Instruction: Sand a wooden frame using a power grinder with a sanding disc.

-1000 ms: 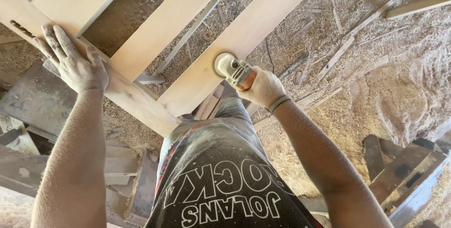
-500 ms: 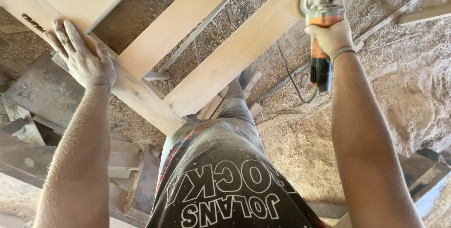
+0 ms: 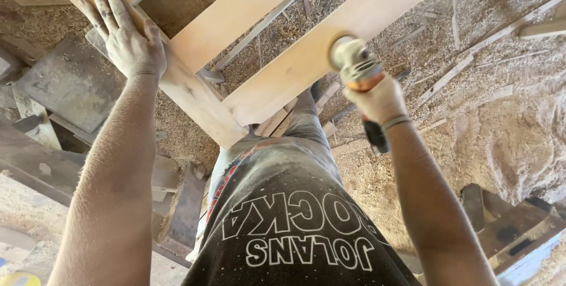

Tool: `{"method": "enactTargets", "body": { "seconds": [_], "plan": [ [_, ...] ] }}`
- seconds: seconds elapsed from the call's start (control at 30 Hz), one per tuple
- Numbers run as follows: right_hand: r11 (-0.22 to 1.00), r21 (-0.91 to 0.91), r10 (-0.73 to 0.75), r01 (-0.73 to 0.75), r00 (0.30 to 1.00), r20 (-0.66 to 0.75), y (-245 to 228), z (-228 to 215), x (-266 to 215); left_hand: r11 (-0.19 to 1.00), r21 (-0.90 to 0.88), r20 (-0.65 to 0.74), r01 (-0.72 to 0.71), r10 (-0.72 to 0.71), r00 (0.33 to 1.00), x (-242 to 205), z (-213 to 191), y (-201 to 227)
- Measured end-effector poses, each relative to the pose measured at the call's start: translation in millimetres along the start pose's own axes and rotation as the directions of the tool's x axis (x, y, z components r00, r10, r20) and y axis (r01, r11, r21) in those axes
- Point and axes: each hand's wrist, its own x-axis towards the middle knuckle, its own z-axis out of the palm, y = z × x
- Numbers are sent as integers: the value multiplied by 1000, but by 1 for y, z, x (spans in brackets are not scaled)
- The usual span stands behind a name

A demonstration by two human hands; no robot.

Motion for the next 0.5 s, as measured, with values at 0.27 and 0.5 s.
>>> {"method": "enactTargets", "body": {
  "seconds": [0.27, 0.5],
  "plan": [
    [808, -332, -466, 486, 873, 145, -5, 89, -59, 987, -150, -33, -60, 56, 998, -1, 5, -6],
    [561, -507, -549, 654, 752, 364, -35, 119, -50, 996, -78, 54, -51, 56, 997, 1, -21, 10]
  ]
}}
